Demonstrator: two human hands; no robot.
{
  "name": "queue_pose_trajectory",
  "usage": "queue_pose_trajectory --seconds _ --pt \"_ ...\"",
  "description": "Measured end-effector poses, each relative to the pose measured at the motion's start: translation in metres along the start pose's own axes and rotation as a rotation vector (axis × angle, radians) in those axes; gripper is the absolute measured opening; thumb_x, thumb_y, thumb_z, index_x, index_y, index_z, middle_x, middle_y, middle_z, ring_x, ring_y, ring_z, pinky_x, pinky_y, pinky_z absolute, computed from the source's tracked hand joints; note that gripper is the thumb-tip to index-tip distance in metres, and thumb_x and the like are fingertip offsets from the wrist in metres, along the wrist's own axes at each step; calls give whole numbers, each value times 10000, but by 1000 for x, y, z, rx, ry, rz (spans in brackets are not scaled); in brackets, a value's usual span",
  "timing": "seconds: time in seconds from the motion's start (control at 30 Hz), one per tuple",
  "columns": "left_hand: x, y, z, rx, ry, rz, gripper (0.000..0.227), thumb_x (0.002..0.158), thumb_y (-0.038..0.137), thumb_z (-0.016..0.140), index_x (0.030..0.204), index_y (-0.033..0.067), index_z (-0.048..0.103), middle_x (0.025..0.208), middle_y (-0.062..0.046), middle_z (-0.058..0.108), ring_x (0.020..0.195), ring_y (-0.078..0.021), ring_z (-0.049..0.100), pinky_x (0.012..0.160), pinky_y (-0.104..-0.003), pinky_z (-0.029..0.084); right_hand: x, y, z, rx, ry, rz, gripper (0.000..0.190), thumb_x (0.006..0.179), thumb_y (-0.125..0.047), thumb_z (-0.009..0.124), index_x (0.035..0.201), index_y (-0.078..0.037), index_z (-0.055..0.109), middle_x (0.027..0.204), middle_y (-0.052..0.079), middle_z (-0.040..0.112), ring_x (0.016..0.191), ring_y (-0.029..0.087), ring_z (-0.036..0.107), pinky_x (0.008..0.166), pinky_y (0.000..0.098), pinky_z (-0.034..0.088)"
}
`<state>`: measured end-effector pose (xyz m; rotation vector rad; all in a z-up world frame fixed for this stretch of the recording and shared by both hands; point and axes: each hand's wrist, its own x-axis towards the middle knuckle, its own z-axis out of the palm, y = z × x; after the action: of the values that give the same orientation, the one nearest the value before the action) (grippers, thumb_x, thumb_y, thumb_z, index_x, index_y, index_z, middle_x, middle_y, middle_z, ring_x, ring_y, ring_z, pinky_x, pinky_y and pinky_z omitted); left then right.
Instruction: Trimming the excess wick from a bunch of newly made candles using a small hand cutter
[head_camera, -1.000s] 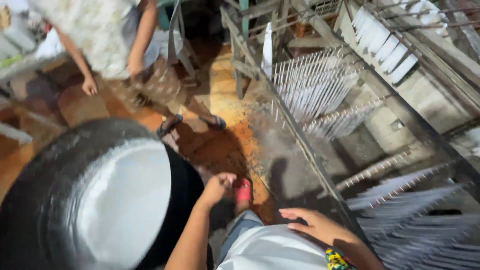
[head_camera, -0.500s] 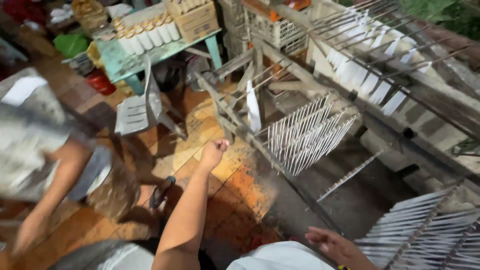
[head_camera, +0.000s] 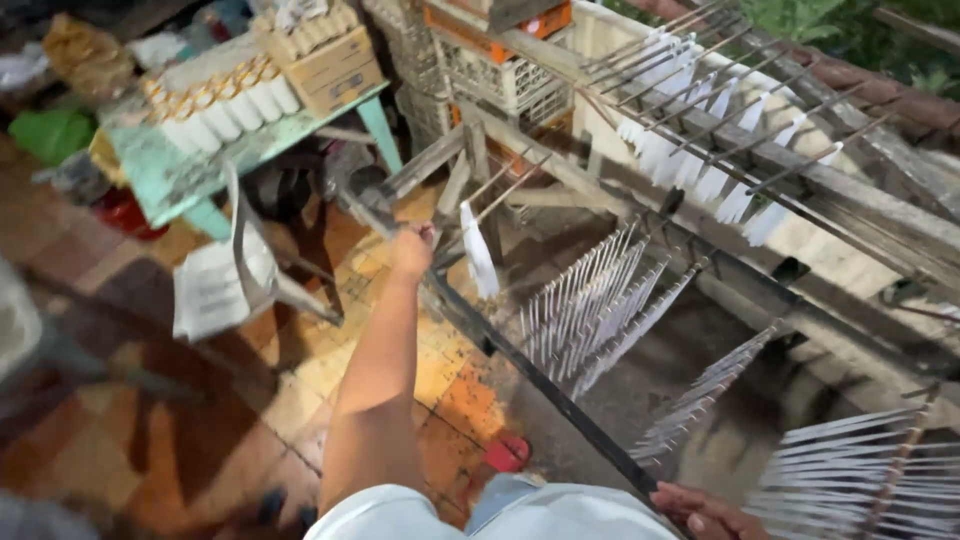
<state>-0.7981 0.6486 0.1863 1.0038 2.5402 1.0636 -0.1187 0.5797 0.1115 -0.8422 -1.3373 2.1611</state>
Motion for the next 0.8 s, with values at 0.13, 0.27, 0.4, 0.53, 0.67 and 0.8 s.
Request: queue_pose_trajectory --seconds 0.13,0.27,0.4,0.53,0.67,0.8 --pt "77 -38 42 393 11 258 278 971 336 561 946 98 703 855 -198 720 807 -429 704 726 -527 550 29 -9 41 -200 105 54 499 865 -156 669 1341 -23 740 1282 215 867 1200 291 811 1105 375 515" --pt "115 -45 60 828 -229 552 254 953 254 525 911 229 774 919 -76 676 896 -338 708 674 -519 545 59 16 93 -142 359 -5 487 846 -184 686 1302 -39 774 1184 201 914 1144 292 823 1063 422 513" --pt "129 -53 72 420 -473 96 443 953 396 600 1180 27 692 1177 -217 685 1129 -406 627 971 -503 482 73 -1 151 121 481 102 534 818 -96 718 1325 69 744 1179 335 876 1129 372 775 1034 440 496" --pt "124 -53 72 259 -592 -179 391 987 212 477 1335 123 633 1100 -102 746 961 -258 709 801 -410 558 79 17 175 282 535 108 541 828 -49 698 1349 95 708 1240 328 838 1181 375 731 1043 433 474" --pt "153 -61 60 333 -462 29 416 945 297 475 1241 135 718 1302 -150 681 1202 -385 622 1045 -474 467 76 -24 195 -44 437 80 549 863 -235 698 1384 -66 711 1212 124 871 1180 196 741 1053 333 504" --pt "161 -2 -40 527 -117 85 382 955 448 573 1005 119 760 954 -140 761 937 -347 738 776 -440 561 73 -46 215 -147 397 51 503 889 -262 678 1364 -99 698 1254 69 852 1170 143 744 994 300 559"
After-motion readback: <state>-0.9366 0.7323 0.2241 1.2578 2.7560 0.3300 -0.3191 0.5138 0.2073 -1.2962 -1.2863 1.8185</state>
